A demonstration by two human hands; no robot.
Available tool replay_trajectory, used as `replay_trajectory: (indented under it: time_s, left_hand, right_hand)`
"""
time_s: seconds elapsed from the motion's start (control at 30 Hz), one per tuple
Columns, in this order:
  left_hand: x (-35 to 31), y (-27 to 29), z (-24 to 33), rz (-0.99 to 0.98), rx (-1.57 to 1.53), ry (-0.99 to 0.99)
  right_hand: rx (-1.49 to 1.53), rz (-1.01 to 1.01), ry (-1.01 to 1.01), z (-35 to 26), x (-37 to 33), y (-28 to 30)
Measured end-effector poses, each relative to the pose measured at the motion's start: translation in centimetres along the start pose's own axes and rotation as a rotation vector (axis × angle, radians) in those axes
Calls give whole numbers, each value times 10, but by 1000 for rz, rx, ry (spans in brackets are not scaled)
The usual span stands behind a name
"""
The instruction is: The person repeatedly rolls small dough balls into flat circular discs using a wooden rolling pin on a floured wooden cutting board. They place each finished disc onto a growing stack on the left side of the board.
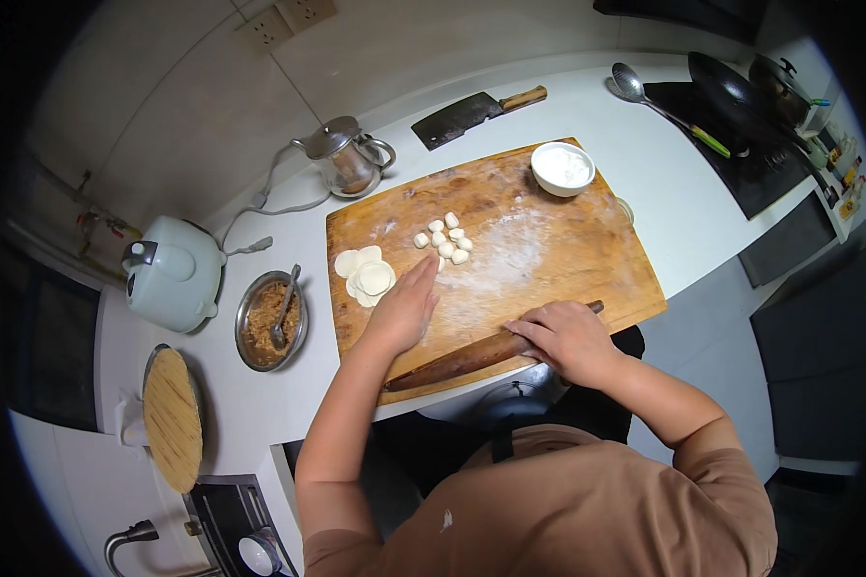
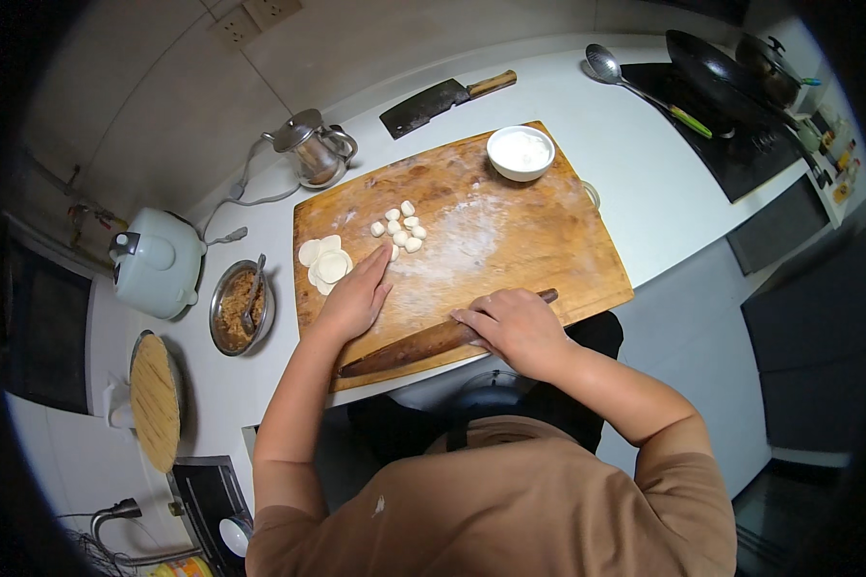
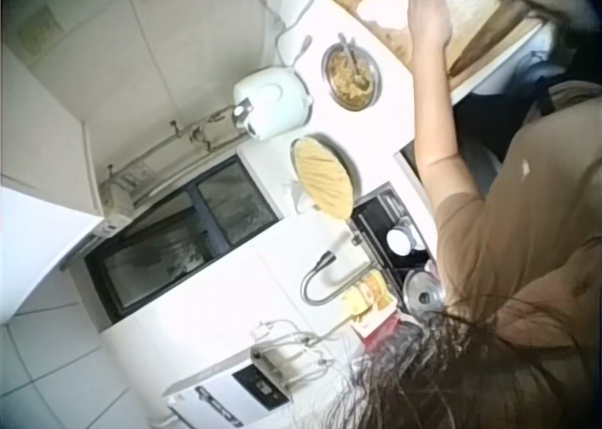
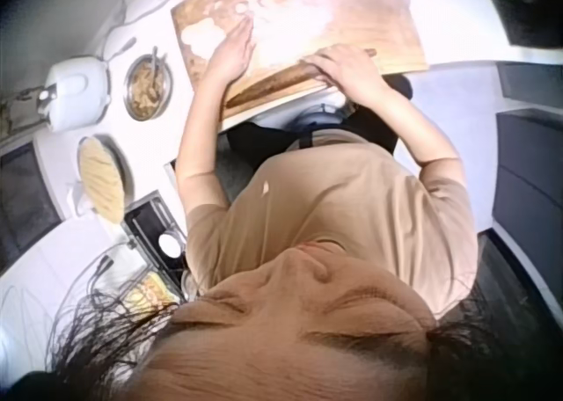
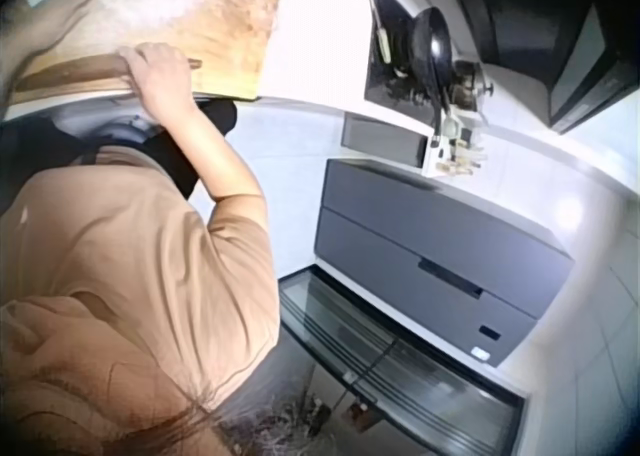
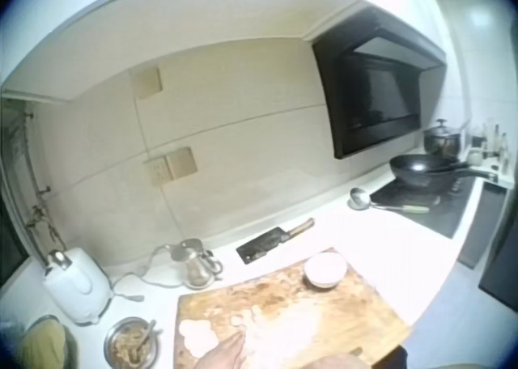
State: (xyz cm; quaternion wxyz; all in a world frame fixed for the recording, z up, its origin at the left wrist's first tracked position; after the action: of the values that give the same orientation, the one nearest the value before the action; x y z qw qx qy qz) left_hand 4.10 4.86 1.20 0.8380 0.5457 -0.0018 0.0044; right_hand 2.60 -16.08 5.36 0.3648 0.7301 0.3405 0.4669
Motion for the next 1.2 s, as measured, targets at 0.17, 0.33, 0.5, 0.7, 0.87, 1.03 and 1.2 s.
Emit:
replay_trajectory:
  time_s: [0.17, 0.33, 0.5, 0.7, 0.87, 1.03, 1.2]
  left_hand:
    - [-29, -15, 25, -202, -10, -210]
    - [-40, -14, 45, -218, 78, -298]
    - [-41, -32, 49, -278, 177, -333]
    - [-45, -35, 48, -315, 254, -399]
    - [-45, 17, 22, -1, -55, -237]
    - [-77, 22, 23, -34, 212, 7]
    - [-79, 4, 11, 2, 289, 81]
  right_hand:
    - [1, -21, 1, 8, -7, 7]
    - [8, -61, 50, 9, -7, 4]
    - [12, -41, 55, 9, -5, 4]
    - [23, -43, 80, 8, -1, 5]
    - [12, -52, 58, 18, 7, 2]
    - [8, -47, 20, 26, 30, -5]
    - [-11, 13, 70, 21, 59, -22]
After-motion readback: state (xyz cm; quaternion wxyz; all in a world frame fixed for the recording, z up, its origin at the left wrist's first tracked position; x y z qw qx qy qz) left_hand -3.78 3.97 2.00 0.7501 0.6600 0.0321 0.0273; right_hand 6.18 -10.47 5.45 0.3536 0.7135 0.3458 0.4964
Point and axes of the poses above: each hand's wrist, its own x-axis towards the middle knuckle, its own y-axis out of the back of the hand, z = x × y, the point moved 10 cm from there along x, towards the middle knuckle, and after that the axes turned 3 degrees about y, right-handed, at the moved point
